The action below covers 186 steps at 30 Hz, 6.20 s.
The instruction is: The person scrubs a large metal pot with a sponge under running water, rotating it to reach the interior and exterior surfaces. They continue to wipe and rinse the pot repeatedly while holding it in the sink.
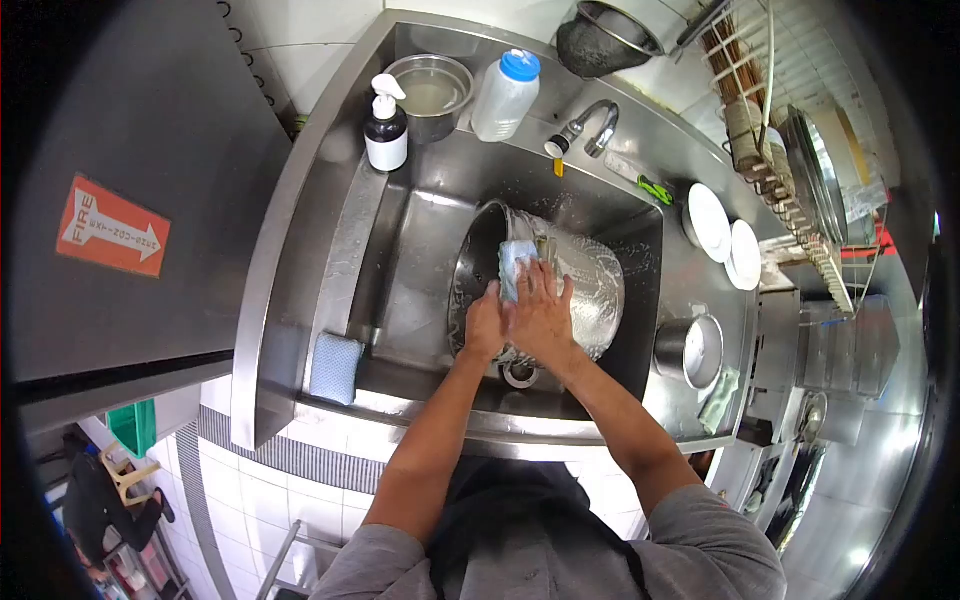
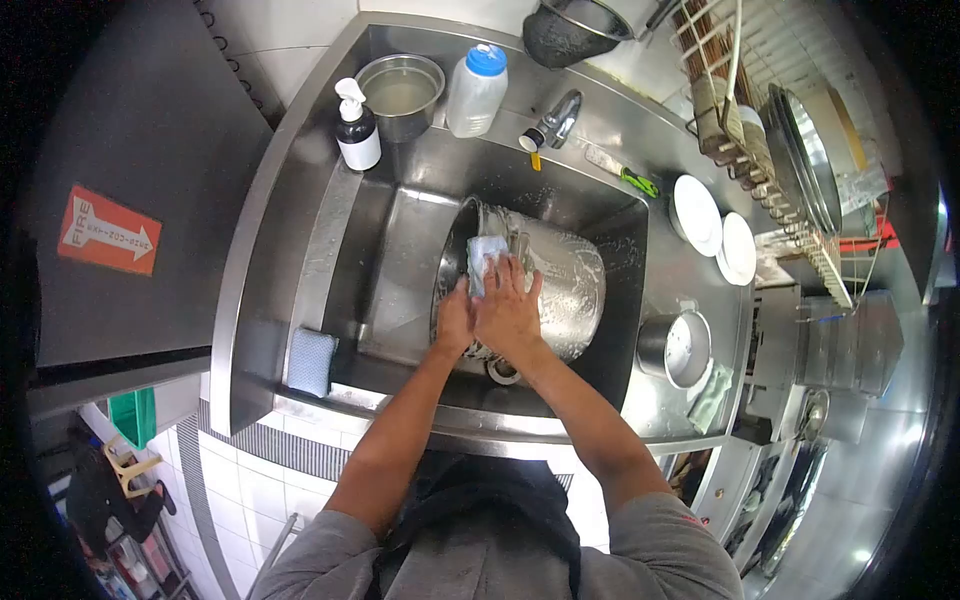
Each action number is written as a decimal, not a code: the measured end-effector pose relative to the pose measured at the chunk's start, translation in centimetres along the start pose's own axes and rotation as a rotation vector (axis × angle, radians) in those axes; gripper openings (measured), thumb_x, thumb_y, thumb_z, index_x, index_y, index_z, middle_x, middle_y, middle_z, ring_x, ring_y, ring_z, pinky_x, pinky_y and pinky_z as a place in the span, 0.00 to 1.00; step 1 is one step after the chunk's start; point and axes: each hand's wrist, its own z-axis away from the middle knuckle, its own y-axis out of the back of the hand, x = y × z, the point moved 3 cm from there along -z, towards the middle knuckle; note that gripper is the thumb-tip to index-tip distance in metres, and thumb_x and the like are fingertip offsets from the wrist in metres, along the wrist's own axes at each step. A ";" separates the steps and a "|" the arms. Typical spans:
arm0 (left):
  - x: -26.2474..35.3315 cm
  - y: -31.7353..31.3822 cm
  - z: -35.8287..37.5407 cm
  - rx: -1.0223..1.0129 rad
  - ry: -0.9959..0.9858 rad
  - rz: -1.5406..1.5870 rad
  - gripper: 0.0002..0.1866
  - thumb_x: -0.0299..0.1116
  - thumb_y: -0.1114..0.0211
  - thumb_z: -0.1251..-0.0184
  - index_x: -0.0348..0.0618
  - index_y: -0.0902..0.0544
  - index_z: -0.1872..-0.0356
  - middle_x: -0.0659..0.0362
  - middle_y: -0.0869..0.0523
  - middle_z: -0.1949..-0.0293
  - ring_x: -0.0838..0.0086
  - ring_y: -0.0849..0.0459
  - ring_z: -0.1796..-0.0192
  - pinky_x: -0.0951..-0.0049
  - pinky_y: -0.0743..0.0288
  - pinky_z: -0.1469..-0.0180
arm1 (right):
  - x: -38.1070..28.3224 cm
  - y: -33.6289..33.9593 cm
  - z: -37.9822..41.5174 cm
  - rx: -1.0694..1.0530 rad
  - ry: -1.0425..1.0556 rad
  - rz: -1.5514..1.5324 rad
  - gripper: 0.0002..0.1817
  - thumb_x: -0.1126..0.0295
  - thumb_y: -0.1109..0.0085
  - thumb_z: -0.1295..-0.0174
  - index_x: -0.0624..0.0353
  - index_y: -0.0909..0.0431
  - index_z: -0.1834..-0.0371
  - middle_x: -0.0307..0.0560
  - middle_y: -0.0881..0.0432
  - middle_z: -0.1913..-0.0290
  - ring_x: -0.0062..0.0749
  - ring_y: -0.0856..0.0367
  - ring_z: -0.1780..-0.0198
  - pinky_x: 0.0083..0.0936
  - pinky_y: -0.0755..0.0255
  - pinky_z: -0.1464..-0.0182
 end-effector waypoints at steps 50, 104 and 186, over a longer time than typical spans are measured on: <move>2.3 -0.5 0.7 -0.056 -0.758 -0.927 0.32 0.50 0.26 0.49 0.29 0.28 0.60 0.37 0.19 0.75 0.42 0.19 0.66 0.53 0.24 0.65 | 1.4 -5.2 -6.1 -0.083 -0.223 -0.118 0.15 0.67 0.49 0.42 0.60 0.23 0.54 0.52 0.24 0.52 0.49 0.30 0.47 0.45 0.37 0.50; 2.9 -0.5 -0.2 0.023 -0.725 -0.961 0.41 0.63 0.24 0.67 0.34 0.21 0.61 0.45 0.15 0.71 0.47 0.15 0.66 0.58 0.20 0.63 | 7.4 -7.8 0.0 0.037 -0.044 -0.602 0.27 0.75 0.33 0.60 0.57 0.28 0.51 0.57 0.27 0.56 0.57 0.24 0.58 0.43 0.24 0.59; 5.2 -3.3 3.0 0.192 -0.548 -0.916 0.16 0.38 0.44 0.29 0.31 0.23 0.67 0.36 0.20 0.75 0.41 0.19 0.67 0.52 0.27 0.67 | 15.0 -10.8 -4.7 -0.341 -0.326 -0.904 0.21 0.81 0.34 0.56 0.57 0.18 0.54 0.50 0.19 0.54 0.42 0.20 0.51 0.28 0.27 0.45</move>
